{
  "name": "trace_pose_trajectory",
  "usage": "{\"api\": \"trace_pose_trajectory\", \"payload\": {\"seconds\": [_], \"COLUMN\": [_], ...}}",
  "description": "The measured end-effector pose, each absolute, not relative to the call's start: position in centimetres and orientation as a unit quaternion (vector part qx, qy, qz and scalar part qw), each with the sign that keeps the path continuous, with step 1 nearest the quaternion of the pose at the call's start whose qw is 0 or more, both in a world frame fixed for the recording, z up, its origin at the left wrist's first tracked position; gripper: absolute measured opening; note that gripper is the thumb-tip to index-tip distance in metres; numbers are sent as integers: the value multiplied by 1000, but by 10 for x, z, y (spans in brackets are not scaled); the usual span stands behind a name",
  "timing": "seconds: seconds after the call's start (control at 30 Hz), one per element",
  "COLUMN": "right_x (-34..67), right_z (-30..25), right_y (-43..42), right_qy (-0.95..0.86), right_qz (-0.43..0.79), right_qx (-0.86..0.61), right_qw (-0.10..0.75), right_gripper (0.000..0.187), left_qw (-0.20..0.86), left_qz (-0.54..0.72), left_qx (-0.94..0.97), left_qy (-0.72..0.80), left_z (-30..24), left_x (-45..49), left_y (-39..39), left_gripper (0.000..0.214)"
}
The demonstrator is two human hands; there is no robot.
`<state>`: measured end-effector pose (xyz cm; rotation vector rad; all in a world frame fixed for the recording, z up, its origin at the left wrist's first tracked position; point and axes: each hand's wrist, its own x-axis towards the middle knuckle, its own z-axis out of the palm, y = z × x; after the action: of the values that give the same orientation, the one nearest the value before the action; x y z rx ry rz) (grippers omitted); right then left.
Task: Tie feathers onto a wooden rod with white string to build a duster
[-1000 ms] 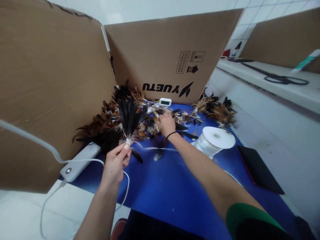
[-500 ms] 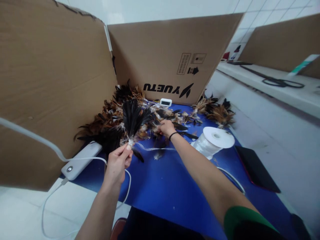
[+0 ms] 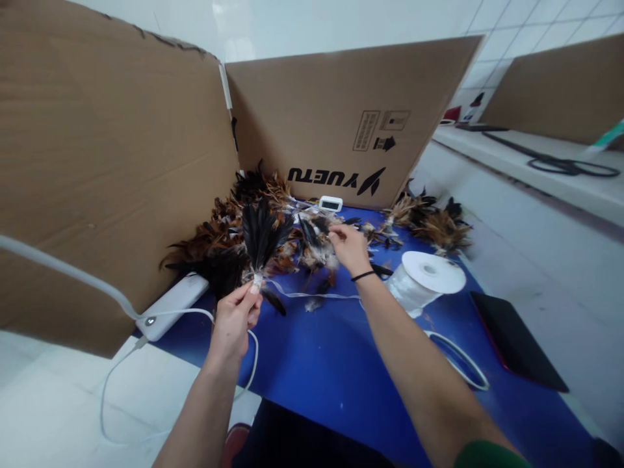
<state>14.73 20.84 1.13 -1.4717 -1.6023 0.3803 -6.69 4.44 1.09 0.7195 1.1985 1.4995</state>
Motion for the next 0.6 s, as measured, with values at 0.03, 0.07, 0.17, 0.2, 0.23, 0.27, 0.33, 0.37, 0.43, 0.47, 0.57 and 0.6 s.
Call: {"api": "trace_pose_trajectory", "payload": {"seconds": [0.03,0.07,0.17,0.2,0.23,0.27,0.33,0.37,0.43,0.47,0.57,0.6], "right_x": [147,147,142,140,138,136,136,137,140,142,147,148], "right_z": [16,20,39,47,56,65,83,91,100,101,85,75], "right_y": [205,201,182,173,163,153,132,124,116,117,142,155], "right_qy": [-650,-645,-617,-610,-607,-607,-595,-587,-583,-591,-646,-665], "right_qz": [138,128,113,105,99,87,45,24,-4,-7,17,32], "right_qx": [-570,-547,-486,-465,-441,-417,-388,-381,-383,-388,-418,-436], "right_qw": [483,518,609,633,654,671,703,714,717,707,639,605], "right_gripper": [20,19,19,20,21,22,25,25,25,24,18,16], "left_qw": [518,517,516,514,512,510,508,507,506,506,505,505], "left_qz": [625,625,623,623,622,622,620,620,619,619,618,618], "left_qx": [299,299,303,305,306,308,311,312,312,312,309,309], "left_qy": [501,502,503,505,507,509,511,511,513,514,517,517], "left_z": [11,11,11,11,11,10,9,9,8,8,8,9], "left_x": [-66,-66,-64,-64,-64,-64,-64,-63,-63,-62,-58,-57], "left_y": [44,43,42,42,42,42,43,43,44,44,44,44], "left_gripper": [31,31,31,31,31,31,32,32,32,31,31,31]}}
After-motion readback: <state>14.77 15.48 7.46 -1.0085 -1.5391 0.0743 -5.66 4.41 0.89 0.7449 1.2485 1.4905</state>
